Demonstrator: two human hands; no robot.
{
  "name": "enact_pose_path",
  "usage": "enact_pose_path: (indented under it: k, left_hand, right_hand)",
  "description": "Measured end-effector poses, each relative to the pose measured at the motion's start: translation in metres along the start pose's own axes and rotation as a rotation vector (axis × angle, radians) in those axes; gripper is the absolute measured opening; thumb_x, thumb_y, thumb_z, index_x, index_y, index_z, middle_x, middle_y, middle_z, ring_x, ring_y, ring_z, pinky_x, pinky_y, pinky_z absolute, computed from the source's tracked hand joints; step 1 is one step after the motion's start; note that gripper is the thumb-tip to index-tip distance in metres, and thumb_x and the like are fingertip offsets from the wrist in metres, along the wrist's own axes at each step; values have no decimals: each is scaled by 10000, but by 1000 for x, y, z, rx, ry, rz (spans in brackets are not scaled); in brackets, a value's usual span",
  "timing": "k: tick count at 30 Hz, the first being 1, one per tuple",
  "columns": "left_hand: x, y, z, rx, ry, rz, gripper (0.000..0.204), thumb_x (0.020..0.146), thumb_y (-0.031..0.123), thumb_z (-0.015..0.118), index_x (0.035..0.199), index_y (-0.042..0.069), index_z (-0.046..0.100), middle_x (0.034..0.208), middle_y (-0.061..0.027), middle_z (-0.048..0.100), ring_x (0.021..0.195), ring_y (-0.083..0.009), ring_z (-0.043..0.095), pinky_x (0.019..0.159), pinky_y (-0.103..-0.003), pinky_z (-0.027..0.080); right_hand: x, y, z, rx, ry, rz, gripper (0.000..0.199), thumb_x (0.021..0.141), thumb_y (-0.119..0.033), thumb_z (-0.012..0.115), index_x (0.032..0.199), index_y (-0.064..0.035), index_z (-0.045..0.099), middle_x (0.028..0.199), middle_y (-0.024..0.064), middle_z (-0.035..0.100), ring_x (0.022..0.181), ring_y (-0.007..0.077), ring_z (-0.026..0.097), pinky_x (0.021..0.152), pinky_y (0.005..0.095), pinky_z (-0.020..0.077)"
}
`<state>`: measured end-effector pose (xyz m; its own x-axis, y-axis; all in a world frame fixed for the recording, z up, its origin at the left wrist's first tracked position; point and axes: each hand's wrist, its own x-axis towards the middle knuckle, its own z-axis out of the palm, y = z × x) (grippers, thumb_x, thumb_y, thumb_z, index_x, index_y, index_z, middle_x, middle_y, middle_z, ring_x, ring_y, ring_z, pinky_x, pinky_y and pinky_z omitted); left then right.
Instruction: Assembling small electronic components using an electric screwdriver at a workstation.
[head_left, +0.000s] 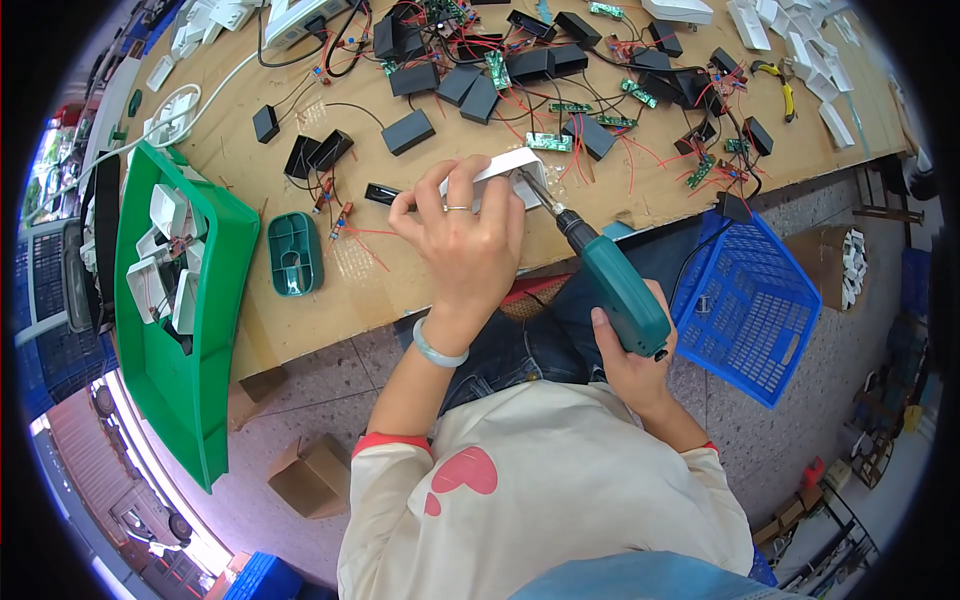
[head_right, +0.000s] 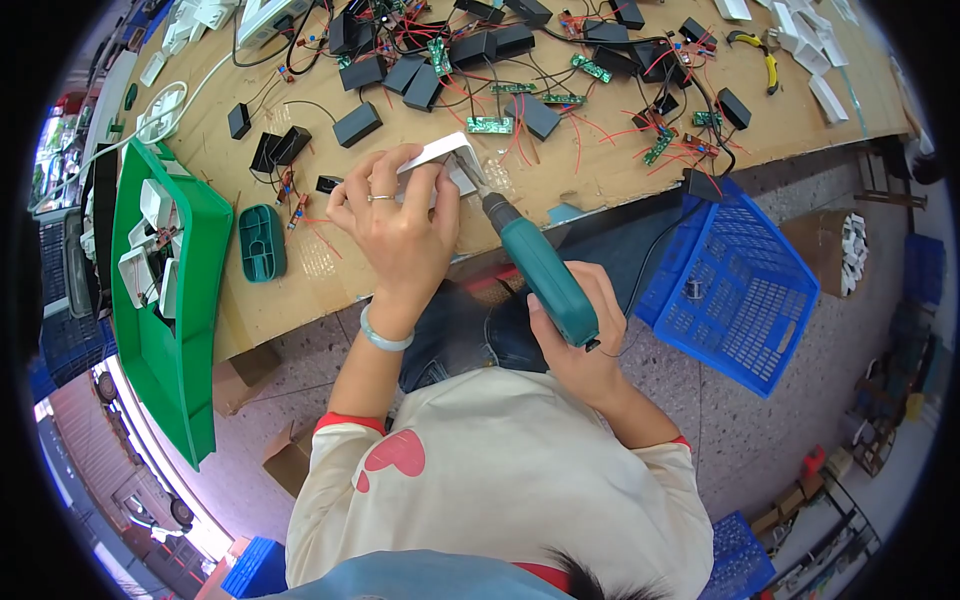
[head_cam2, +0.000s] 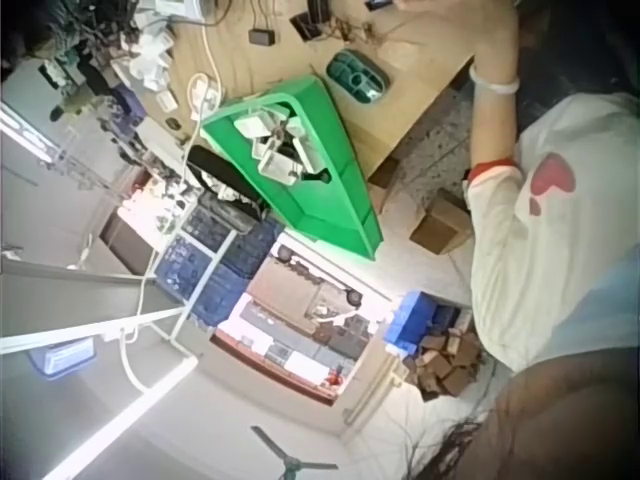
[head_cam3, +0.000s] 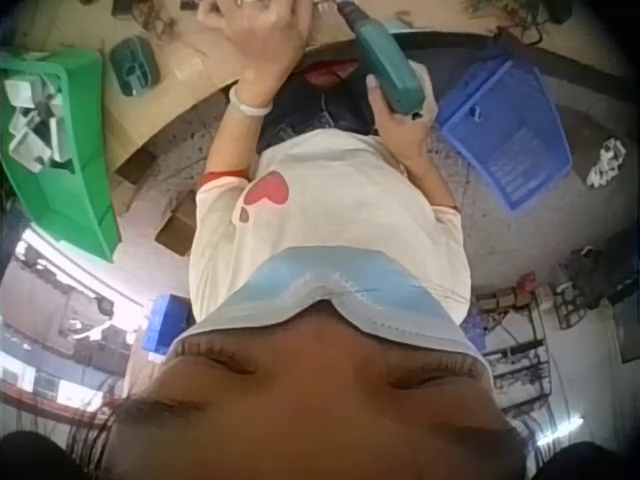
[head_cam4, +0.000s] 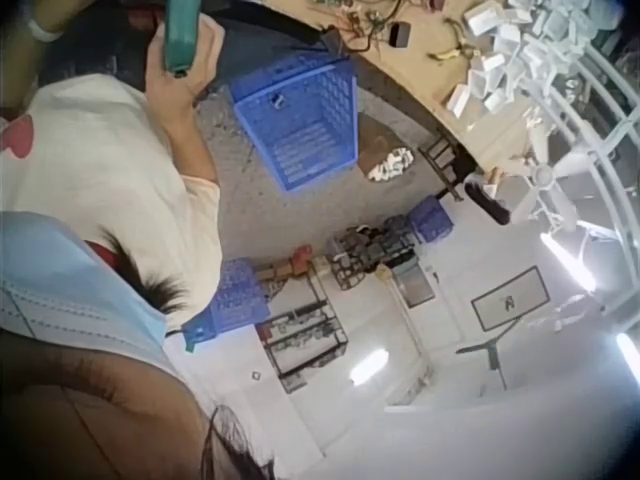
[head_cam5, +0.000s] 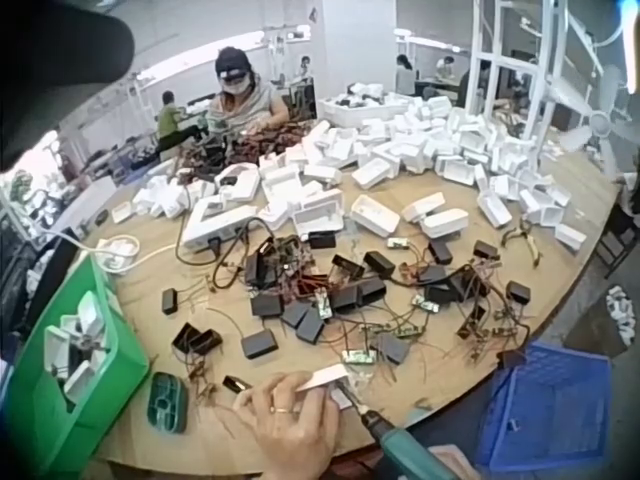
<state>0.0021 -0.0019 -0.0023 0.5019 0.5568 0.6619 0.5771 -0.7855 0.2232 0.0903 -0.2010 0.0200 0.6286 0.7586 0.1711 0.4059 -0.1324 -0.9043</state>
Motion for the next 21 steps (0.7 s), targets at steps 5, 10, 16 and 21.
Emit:
enact_pose_path:
  k: [5, 10, 16, 21]
  left_hand:
    - [0, 0, -1, 6, -6, -2, 79, 773, 121, 738, 827, 96, 685, 1159, -14, 659, 1145, -258, 576, 973, -519, 322]
    - [1, 2, -5, 35, -56, -24, 93, 790, 151, 792, 878, 141, 765, 1153, 3, 696, 1133, -262, 592, 979, -477, 326]
    - [2, 2, -5, 38, -58, -24, 93, 792, 153, 792, 880, 136, 768, 1153, -2, 698, 1129, -265, 592, 973, -484, 334]
    - [3, 2, -5, 35, -58, -25, 84, 795, 151, 789, 873, 137, 761, 1148, -5, 699, 1129, -268, 593, 971, -485, 333]
  right_hand:
    - [-3, 4, -1, -25, -10, -30, 208, 856, 46, 761, 1044, 39, 672, 1021, 152, 671, 921, 283, 649, 790, 355, 531]
    - [-4, 4, -1, -15, 3, -31, 205, 858, 47, 758, 1045, 38, 672, 1026, 155, 671, 921, 284, 650, 793, 355, 533]
    - [-4, 4, -2, -16, -8, -25, 213, 858, 50, 756, 1053, 37, 671, 1028, 152, 670, 923, 288, 650, 800, 356, 531]
    - [-4, 2, -1, 13, 5, -9, 211, 858, 50, 756, 1052, 39, 675, 1031, 153, 670, 928, 286, 647, 797, 353, 529]
